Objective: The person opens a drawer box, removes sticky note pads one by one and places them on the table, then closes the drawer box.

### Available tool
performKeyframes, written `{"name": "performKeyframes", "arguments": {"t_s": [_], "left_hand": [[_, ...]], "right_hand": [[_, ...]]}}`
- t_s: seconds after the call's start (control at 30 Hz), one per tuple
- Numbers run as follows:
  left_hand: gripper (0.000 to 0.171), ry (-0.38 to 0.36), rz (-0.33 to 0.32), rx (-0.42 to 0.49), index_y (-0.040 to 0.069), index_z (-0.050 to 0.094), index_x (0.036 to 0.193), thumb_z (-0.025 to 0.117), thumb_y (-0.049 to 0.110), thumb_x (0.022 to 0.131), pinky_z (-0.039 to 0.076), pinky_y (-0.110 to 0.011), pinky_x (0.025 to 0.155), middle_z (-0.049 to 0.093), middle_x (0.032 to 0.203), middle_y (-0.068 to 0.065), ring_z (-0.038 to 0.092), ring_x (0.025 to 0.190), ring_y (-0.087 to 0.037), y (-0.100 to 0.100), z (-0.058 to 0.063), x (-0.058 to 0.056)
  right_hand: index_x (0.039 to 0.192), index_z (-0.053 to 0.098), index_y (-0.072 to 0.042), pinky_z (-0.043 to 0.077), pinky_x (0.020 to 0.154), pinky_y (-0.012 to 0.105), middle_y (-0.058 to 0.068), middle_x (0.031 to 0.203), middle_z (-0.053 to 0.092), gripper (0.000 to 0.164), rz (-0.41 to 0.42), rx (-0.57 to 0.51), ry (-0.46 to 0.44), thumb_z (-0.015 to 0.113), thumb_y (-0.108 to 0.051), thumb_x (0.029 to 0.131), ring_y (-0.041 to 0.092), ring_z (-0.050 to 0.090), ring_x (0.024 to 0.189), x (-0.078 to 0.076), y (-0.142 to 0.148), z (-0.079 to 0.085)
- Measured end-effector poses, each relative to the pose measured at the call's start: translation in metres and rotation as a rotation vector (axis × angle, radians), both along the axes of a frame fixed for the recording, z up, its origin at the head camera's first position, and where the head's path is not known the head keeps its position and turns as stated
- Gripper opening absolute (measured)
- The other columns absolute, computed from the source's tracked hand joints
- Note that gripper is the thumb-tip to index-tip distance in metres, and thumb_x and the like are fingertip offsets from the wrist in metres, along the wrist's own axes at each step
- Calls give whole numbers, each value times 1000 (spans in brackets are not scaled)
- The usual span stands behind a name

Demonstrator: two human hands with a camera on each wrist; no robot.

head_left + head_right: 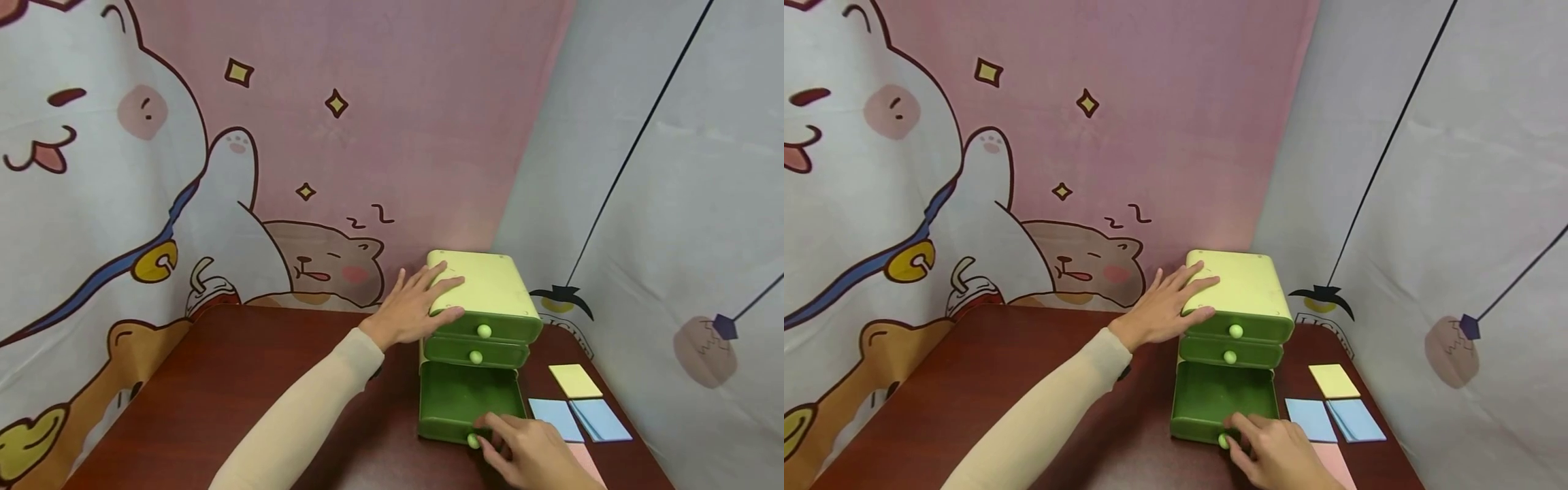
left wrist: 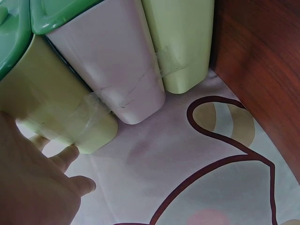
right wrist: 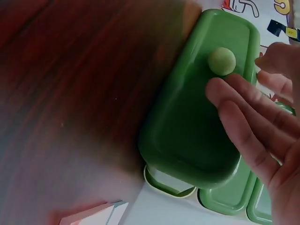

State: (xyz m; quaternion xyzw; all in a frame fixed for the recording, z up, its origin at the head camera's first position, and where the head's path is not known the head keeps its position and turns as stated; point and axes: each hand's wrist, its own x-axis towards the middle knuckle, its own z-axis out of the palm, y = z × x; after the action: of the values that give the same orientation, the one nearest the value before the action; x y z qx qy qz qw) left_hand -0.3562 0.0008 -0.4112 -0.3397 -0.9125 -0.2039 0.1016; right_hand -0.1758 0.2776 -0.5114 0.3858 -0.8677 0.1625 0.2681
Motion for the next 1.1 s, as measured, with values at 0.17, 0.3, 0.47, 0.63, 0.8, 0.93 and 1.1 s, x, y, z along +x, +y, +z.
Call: {"name": "performKeyframes", "arguments": {"t_s": [0.17, 0.3, 0.47, 0.63, 0.8, 0.93, 1.1], "left_hand": [[75, 1, -3, -3, 53, 28, 184, 35, 84, 115, 4, -76, 147, 10, 199, 7, 21, 185, -35, 1, 1, -1], [76, 1, 0, -11, 53, 27, 184, 34, 84, 115, 3, -75, 147, 11, 199, 7, 20, 185, -33, 1, 1, -2], [76, -2, -6, -15, 53, 27, 184, 34, 85, 115, 3, -75, 147, 11, 199, 6, 20, 185, -33, 1, 2, -4], [75, 1, -2, -13, 54, 27, 183, 35, 83, 115, 5, -76, 147, 11, 199, 7, 20, 185, -33, 1, 3, -4], [74, 1, -7, -12, 54, 27, 183, 36, 82, 116, 6, -76, 147, 11, 199, 6, 21, 185, -33, 1, 4, -3], [75, 0, -11, -8, 52, 29, 184, 37, 82, 116, 5, -77, 147, 13, 199, 4, 21, 185, -34, 0, 4, -2], [74, 5, -16, -1, 51, 30, 184, 38, 81, 116, 7, -78, 146, 14, 199, 4, 22, 184, -35, -1, 2, -2]], "right_hand": [[117, 78, -29, 34, 52, 4, -25, 76, 68, 39, 60, 41, -2, 100, -13, 89, -22, 47, 61, -2, -4, -4], [114, 80, -29, 28, 52, 3, -23, 74, 68, 29, 84, 107, 39, 98, -19, 94, -20, 36, 59, -6, -4, -6], [108, 82, -27, 26, 50, 7, -20, 72, 65, 25, 72, 170, -42, 98, -17, 93, -18, 33, 60, -7, -6, -7], [106, 80, -25, 28, 50, 9, -19, 71, 63, 28, 47, 195, -112, 99, -12, 90, -17, 34, 60, -8, -8, -4], [107, 79, -22, 31, 51, 9, -18, 73, 66, 32, 56, 178, -94, 99, -7, 87, -17, 37, 62, -11, -7, -2], [105, 79, -24, 33, 50, 14, -17, 73, 66, 36, 17, 164, -15, 102, -8, 83, -13, 45, 60, -19, -6, -3], [102, 81, -28, 31, 49, 15, -18, 72, 66, 34, -44, 141, 22, 102, -9, 82, -9, 47, 57, -28, -7, -4]]}}
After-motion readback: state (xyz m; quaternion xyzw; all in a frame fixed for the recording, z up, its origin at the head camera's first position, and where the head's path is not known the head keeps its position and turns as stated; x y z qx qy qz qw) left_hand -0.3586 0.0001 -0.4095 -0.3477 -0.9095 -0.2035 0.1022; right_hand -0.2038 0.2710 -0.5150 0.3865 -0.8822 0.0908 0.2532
